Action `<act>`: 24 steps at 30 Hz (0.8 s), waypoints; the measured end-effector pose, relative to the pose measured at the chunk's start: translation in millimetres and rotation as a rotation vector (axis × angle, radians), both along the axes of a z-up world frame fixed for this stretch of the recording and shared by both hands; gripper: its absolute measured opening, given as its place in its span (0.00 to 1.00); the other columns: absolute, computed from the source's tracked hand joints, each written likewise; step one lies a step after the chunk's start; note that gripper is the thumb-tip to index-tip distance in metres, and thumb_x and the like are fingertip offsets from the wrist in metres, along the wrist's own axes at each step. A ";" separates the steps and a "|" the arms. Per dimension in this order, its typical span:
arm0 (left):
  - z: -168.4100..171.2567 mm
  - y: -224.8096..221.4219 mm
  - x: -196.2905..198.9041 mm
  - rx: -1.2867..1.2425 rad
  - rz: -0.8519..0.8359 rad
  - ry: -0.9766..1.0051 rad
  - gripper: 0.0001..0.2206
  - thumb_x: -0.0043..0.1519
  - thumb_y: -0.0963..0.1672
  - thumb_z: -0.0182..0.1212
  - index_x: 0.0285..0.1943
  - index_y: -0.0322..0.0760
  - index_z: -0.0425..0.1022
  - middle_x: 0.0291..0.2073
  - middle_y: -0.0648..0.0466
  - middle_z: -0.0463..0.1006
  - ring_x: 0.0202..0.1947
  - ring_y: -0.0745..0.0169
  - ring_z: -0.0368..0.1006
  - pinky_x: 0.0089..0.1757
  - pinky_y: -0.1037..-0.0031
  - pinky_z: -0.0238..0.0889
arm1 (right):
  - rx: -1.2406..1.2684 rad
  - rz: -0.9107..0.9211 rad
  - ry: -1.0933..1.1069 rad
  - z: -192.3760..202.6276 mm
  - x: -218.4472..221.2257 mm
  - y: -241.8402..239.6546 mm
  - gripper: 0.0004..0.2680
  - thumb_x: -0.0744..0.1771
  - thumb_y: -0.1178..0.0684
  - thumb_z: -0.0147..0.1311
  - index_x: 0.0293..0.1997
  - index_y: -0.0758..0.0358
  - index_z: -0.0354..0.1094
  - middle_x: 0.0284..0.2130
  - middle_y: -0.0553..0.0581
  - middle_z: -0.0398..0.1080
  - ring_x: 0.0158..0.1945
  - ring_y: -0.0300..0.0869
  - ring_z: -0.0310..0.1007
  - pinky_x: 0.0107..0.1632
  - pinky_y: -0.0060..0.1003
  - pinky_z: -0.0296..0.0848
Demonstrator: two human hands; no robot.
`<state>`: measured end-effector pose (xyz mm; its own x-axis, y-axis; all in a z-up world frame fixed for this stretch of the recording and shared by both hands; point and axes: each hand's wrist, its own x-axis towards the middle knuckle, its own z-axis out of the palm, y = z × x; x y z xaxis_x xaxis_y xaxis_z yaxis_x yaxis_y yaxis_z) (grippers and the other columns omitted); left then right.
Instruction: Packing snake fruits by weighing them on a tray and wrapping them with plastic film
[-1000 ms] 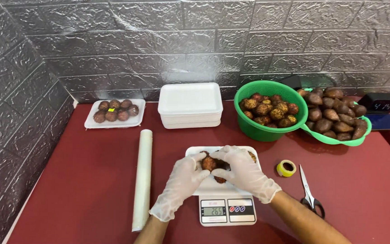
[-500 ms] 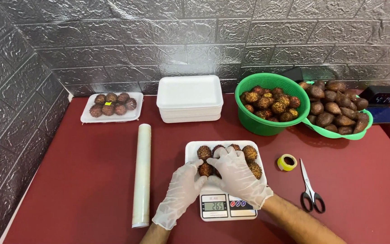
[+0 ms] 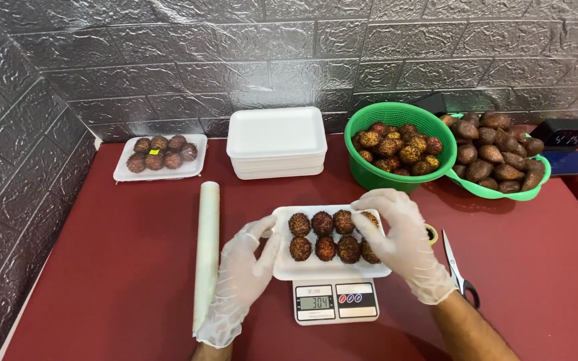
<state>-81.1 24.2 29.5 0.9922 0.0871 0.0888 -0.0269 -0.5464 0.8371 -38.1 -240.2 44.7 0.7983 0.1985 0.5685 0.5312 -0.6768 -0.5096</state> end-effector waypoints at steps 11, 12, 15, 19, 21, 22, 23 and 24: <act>1.2 -1.2 4.7 -0.124 0.053 0.049 0.19 0.61 0.50 0.54 0.58 0.51 0.81 0.54 0.60 0.83 0.51 0.67 0.79 0.51 0.74 0.70 | 0.090 -0.044 0.083 6.1 -4.9 -10.5 0.05 0.67 0.52 0.55 0.42 0.56 0.77 0.42 0.47 0.80 0.49 0.41 0.76 0.58 0.41 0.69; 0.4 -0.9 4.9 -0.119 0.057 0.050 0.19 0.61 0.50 0.53 0.58 0.50 0.81 0.54 0.60 0.83 0.49 0.66 0.79 0.52 0.74 0.70 | 0.103 -0.043 0.082 5.6 -4.7 -11.1 0.05 0.67 0.52 0.56 0.43 0.56 0.77 0.41 0.47 0.80 0.49 0.41 0.76 0.57 0.40 0.70; 4.6 -0.9 4.4 -0.095 0.067 0.064 0.19 0.60 0.51 0.53 0.58 0.51 0.81 0.55 0.61 0.83 0.52 0.68 0.78 0.53 0.74 0.69 | 0.102 -0.038 0.075 4.4 -3.4 -11.5 0.05 0.67 0.52 0.55 0.42 0.56 0.77 0.41 0.47 0.80 0.49 0.41 0.77 0.57 0.40 0.70; -0.8 -1.0 7.0 -0.110 0.065 0.035 0.19 0.61 0.50 0.54 0.58 0.49 0.81 0.53 0.60 0.84 0.50 0.66 0.79 0.52 0.74 0.70 | 0.098 -0.047 0.084 1.8 -1.2 -13.5 0.06 0.67 0.51 0.55 0.43 0.56 0.77 0.41 0.47 0.80 0.49 0.41 0.77 0.57 0.41 0.70; 8.1 -2.1 6.0 -0.134 0.064 0.062 0.19 0.61 0.51 0.52 0.58 0.51 0.81 0.52 0.60 0.84 0.51 0.67 0.78 0.53 0.75 0.69 | 0.128 -0.040 0.091 3.3 -0.2 -14.9 0.05 0.67 0.53 0.56 0.43 0.57 0.77 0.42 0.48 0.80 0.49 0.41 0.77 0.57 0.39 0.71; 6.0 -1.8 8.7 -0.133 0.064 0.060 0.19 0.61 0.51 0.52 0.58 0.51 0.81 0.52 0.60 0.84 0.51 0.67 0.78 0.53 0.75 0.69 | 0.129 -0.040 0.090 7.5 -0.8 -16.4 0.05 0.67 0.53 0.56 0.43 0.57 0.77 0.42 0.48 0.80 0.49 0.41 0.77 0.57 0.39 0.71; 3.9 -1.5 11.5 -0.116 0.088 0.087 0.18 0.61 0.50 0.52 0.58 0.51 0.82 0.53 0.63 0.83 0.51 0.69 0.77 0.53 0.76 0.68 | 0.154 -0.059 0.166 11.6 -1.0 -17.9 0.06 0.67 0.53 0.56 0.45 0.58 0.77 0.42 0.50 0.79 0.49 0.40 0.77 0.57 0.37 0.72; 1.9 -1.1 14.1 -0.098 0.111 0.113 0.18 0.62 0.49 0.52 0.57 0.52 0.82 0.53 0.65 0.83 0.50 0.71 0.76 0.52 0.77 0.67 | 0.179 -0.078 0.243 16.0 -1.4 -19.2 0.07 0.67 0.54 0.55 0.46 0.59 0.77 0.43 0.51 0.79 0.49 0.39 0.77 0.57 0.35 0.72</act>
